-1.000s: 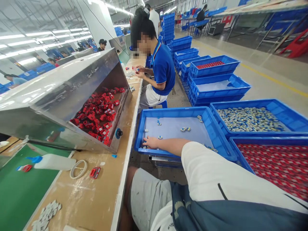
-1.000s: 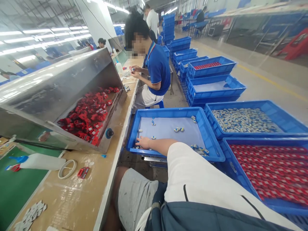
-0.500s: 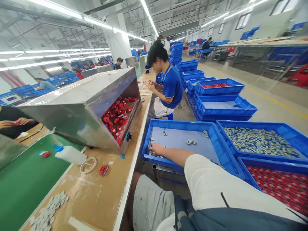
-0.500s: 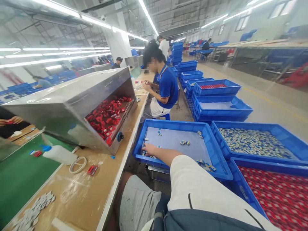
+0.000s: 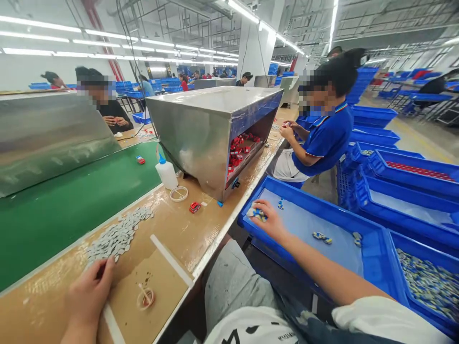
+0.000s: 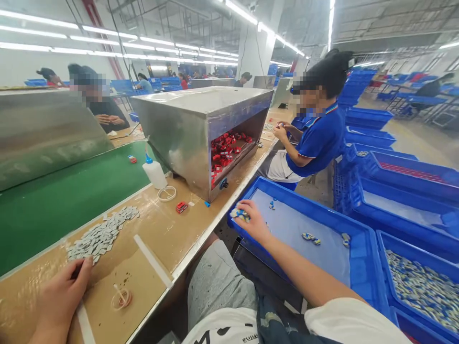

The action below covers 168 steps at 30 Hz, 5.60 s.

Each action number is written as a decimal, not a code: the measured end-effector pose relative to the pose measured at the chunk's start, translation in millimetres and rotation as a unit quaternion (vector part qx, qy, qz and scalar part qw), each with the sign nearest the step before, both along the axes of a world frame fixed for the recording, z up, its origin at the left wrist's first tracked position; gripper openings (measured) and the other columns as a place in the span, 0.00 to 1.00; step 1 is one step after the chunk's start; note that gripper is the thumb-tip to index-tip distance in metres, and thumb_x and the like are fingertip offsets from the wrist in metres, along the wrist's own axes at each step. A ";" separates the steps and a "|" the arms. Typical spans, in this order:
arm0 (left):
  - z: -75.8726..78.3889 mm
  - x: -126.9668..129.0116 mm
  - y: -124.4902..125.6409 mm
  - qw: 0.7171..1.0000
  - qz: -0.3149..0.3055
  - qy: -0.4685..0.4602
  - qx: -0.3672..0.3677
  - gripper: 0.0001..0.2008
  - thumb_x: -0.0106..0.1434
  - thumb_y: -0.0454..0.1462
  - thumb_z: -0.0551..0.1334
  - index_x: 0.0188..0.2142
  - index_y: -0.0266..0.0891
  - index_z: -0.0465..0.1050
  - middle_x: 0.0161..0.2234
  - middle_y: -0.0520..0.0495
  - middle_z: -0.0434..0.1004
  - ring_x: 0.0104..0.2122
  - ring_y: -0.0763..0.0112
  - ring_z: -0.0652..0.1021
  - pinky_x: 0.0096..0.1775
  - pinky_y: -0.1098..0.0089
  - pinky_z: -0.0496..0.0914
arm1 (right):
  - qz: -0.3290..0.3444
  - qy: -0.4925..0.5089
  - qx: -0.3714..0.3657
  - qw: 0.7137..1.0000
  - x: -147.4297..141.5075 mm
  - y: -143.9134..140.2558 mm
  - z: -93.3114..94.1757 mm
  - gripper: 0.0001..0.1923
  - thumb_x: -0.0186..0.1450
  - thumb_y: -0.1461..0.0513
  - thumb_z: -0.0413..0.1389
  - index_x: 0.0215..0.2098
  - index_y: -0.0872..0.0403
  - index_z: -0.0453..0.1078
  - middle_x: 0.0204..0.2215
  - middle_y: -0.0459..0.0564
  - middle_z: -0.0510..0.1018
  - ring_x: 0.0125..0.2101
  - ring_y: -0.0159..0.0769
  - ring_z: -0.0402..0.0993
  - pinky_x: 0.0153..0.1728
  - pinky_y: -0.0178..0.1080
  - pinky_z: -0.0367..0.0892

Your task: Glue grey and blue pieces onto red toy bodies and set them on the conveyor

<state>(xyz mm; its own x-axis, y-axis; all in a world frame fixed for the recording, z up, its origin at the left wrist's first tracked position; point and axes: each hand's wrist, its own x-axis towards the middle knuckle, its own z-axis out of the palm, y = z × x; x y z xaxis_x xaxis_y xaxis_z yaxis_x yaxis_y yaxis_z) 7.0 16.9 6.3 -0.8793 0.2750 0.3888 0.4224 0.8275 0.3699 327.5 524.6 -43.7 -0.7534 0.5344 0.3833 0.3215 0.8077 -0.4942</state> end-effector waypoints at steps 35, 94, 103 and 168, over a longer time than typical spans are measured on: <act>9.7 19.7 6.8 0.977 -0.131 -0.127 0.113 0.22 0.67 0.58 0.57 0.34 0.45 0.76 0.26 0.52 0.77 0.28 0.66 0.76 0.34 0.67 0.68 | 0.254 -0.066 -0.006 0.965 -215.2 -88.0 65.3 0.13 0.68 0.57 0.70 0.45 0.58 0.80 0.44 0.58 0.82 0.46 0.44 0.75 0.54 0.46 0.72; 20.3 46.0 27.0 0.964 -0.078 -0.241 0.078 0.20 0.65 0.52 0.61 0.51 0.46 0.66 0.38 0.51 0.77 0.33 0.63 0.76 0.39 0.64 0.70 | 0.781 -0.150 -0.141 0.590 -248.2 -258.4 89.6 0.25 0.78 0.59 0.51 0.23 0.50 0.49 0.20 0.41 0.59 0.24 0.29 0.53 0.31 0.37 0.53; 22.2 46.2 28.3 0.967 -0.062 -0.246 -0.004 0.18 0.62 0.51 0.61 0.48 0.48 0.66 0.34 0.50 0.78 0.31 0.58 0.77 0.35 0.65 0.66 | 0.547 0.082 -0.216 0.805 -262.2 -253.9 77.0 0.28 0.80 0.50 0.47 0.26 0.49 0.44 0.22 0.39 0.49 0.25 0.27 0.49 0.30 0.35 0.52; 24.5 46.9 32.7 0.960 -0.086 -0.218 -0.156 0.23 0.59 0.50 0.57 0.50 0.45 0.70 0.35 0.46 0.80 0.37 0.51 0.81 0.38 0.62 0.66 | 0.536 -0.023 -0.120 0.835 -258.9 -261.5 75.7 0.17 0.70 0.57 0.50 0.26 0.50 0.50 0.23 0.42 0.61 0.27 0.28 0.56 0.32 0.37 0.49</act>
<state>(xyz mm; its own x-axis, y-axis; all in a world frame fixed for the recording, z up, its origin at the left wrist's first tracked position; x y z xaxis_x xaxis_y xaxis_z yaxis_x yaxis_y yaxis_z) 53.8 49.6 30.8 -0.8705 0.4745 -0.1302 0.4247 0.8582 0.2884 68.6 263.1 32.0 -0.8595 -0.3988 0.3196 -0.4995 0.5229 -0.6907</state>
